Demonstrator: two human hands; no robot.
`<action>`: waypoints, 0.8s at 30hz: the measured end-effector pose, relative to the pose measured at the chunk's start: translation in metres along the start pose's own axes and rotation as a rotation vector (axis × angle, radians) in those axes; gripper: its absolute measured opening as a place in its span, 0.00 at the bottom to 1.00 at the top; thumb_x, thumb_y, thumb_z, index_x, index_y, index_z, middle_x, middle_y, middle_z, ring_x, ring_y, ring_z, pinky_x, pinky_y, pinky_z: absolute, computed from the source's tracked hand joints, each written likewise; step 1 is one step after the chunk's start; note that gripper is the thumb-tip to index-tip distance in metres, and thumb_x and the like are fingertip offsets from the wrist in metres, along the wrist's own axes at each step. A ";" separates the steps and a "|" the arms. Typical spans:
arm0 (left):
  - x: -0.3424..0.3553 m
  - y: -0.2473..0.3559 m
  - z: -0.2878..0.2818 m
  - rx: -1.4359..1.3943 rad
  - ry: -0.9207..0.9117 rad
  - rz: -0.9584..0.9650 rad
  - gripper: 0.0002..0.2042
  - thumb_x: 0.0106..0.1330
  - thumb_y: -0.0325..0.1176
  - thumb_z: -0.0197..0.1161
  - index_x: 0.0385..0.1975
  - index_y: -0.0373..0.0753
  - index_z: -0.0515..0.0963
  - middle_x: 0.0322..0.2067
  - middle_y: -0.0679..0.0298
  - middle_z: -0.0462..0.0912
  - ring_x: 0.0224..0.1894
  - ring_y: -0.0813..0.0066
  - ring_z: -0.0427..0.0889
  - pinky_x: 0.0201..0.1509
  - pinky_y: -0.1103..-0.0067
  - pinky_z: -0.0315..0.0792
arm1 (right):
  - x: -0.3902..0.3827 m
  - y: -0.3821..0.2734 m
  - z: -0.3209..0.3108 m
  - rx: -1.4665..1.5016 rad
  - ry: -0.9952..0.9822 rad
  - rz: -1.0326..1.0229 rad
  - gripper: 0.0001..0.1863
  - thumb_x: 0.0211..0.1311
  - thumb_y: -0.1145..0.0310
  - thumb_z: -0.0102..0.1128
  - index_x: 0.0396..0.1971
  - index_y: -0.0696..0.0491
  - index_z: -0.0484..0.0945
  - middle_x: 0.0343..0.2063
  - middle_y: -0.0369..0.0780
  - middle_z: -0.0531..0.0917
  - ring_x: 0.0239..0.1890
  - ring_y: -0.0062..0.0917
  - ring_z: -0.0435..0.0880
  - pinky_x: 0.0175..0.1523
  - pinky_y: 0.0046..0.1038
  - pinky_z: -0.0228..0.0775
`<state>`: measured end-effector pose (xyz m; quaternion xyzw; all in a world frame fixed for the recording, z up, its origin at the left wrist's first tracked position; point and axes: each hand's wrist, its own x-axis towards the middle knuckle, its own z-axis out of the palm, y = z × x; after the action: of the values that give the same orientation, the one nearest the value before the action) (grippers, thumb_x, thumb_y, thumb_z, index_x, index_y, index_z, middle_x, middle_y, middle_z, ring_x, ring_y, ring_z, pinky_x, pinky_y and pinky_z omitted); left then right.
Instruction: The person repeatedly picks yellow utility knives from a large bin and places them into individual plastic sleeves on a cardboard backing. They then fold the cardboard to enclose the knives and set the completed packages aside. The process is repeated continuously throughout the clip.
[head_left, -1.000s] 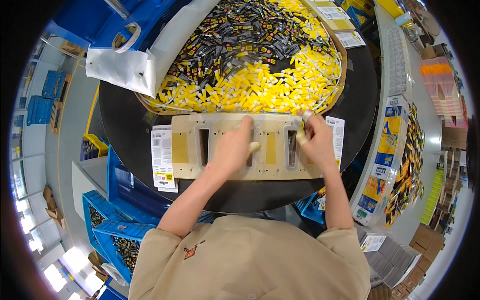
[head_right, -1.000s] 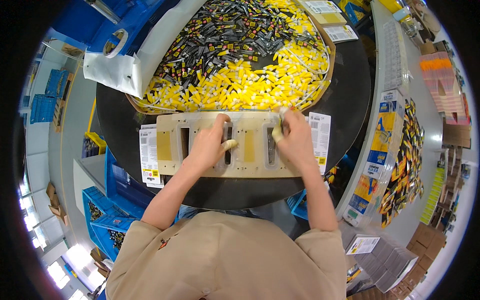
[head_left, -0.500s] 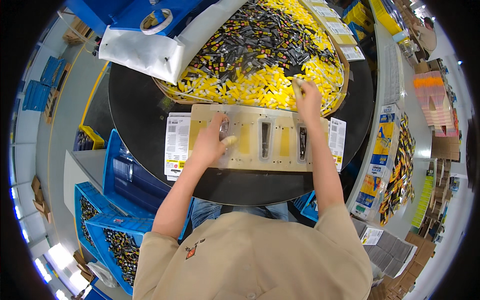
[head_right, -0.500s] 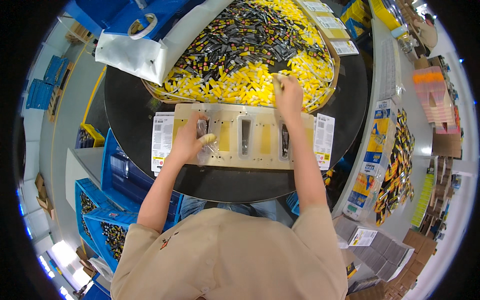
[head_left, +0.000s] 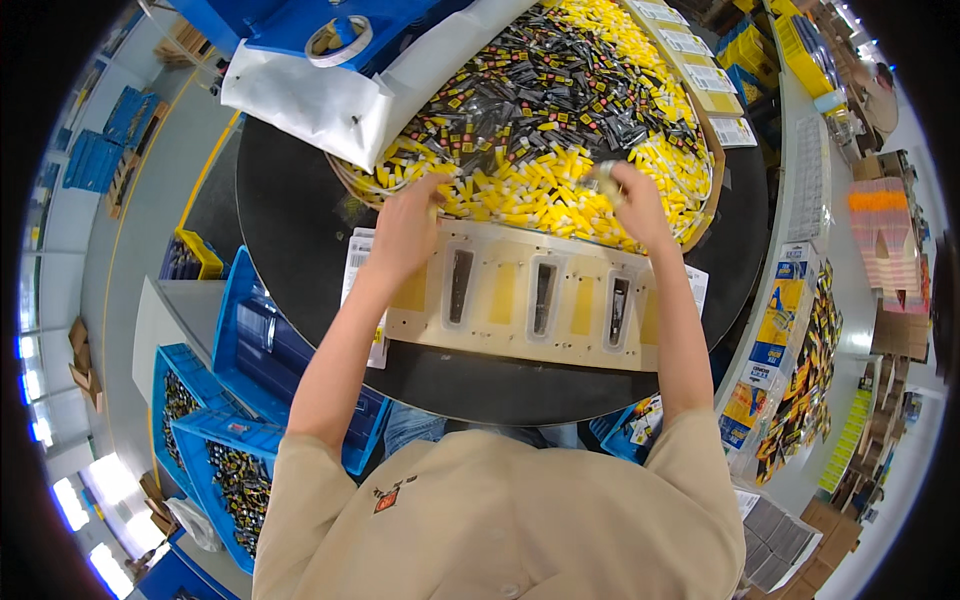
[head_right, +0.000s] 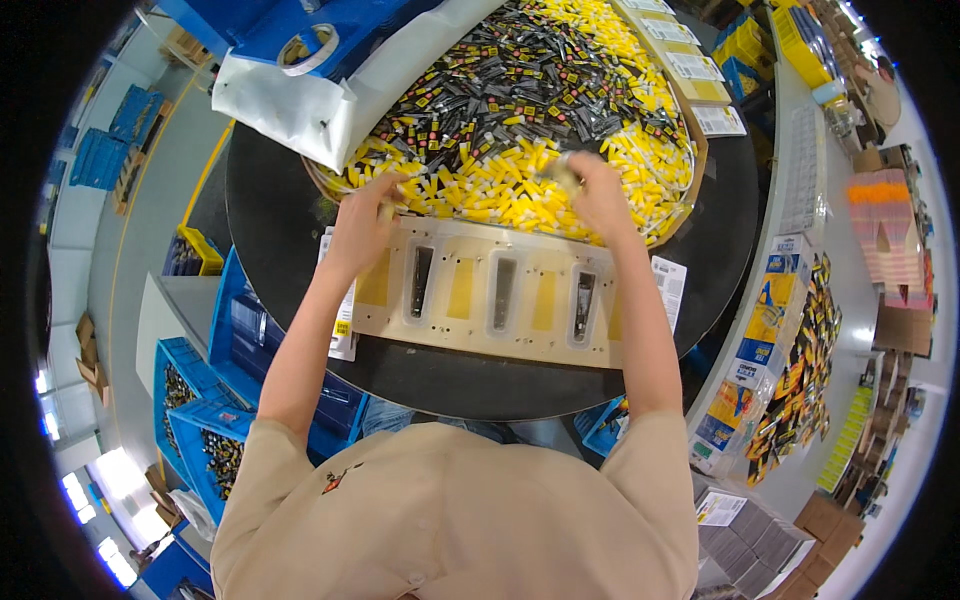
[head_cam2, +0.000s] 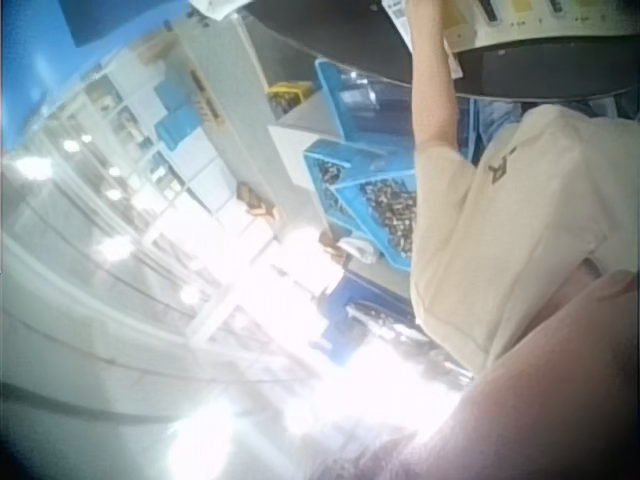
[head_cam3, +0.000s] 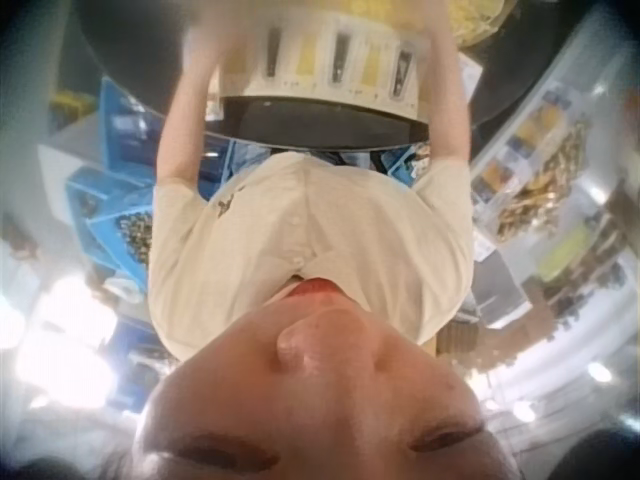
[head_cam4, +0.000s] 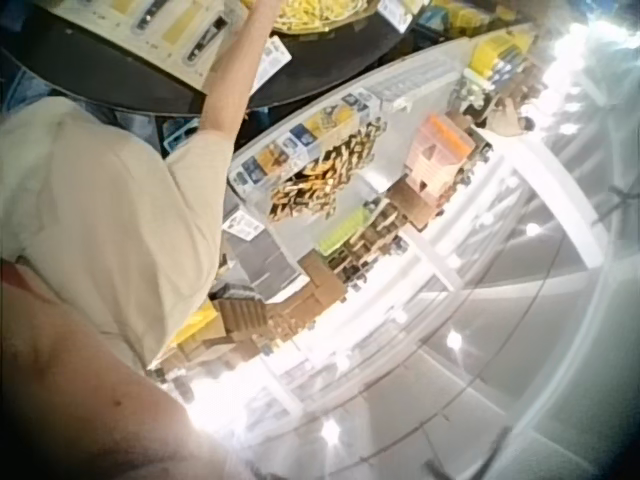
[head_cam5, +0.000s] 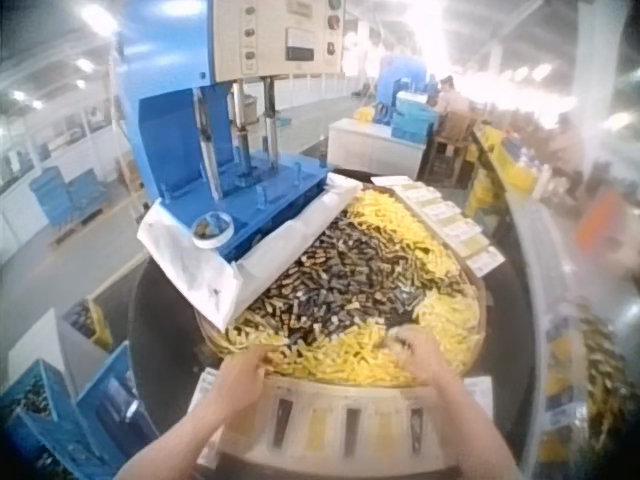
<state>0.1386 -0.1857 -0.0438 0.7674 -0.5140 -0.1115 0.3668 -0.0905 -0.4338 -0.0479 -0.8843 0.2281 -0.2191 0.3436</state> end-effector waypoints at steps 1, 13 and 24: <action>0.021 -0.004 0.007 0.057 -0.017 -0.028 0.20 0.59 0.23 0.59 0.53 0.38 0.72 0.36 0.52 0.84 0.41 0.55 0.83 0.47 0.67 0.75 | -0.016 -0.015 -0.005 -0.009 -0.119 -0.039 0.09 0.60 0.62 0.61 0.35 0.51 0.81 0.33 0.42 0.83 0.34 0.35 0.80 0.41 0.33 0.72; 0.106 -0.008 0.054 0.419 -0.239 -0.131 0.17 0.57 0.26 0.66 0.48 0.36 0.75 0.42 0.52 0.83 0.45 0.49 0.82 0.48 0.64 0.76 | -0.018 0.009 -0.001 -0.198 -0.066 0.117 0.13 0.59 0.64 0.63 0.42 0.52 0.81 0.36 0.43 0.82 0.42 0.40 0.80 0.49 0.37 0.72; -0.048 0.024 -0.011 0.148 -0.409 0.261 0.20 0.49 0.16 0.59 0.41 0.44 0.83 0.40 0.63 0.79 0.37 0.62 0.82 0.39 0.72 0.77 | 0.041 0.072 -0.009 -0.568 -0.279 -0.030 0.14 0.53 0.77 0.64 0.40 0.47 0.79 0.37 0.43 0.77 0.40 0.43 0.79 0.45 0.39 0.73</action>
<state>0.1061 -0.1433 -0.0293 0.6807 -0.6789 -0.1784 0.2094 -0.0805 -0.5087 -0.0831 -0.9696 0.2180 -0.0283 0.1075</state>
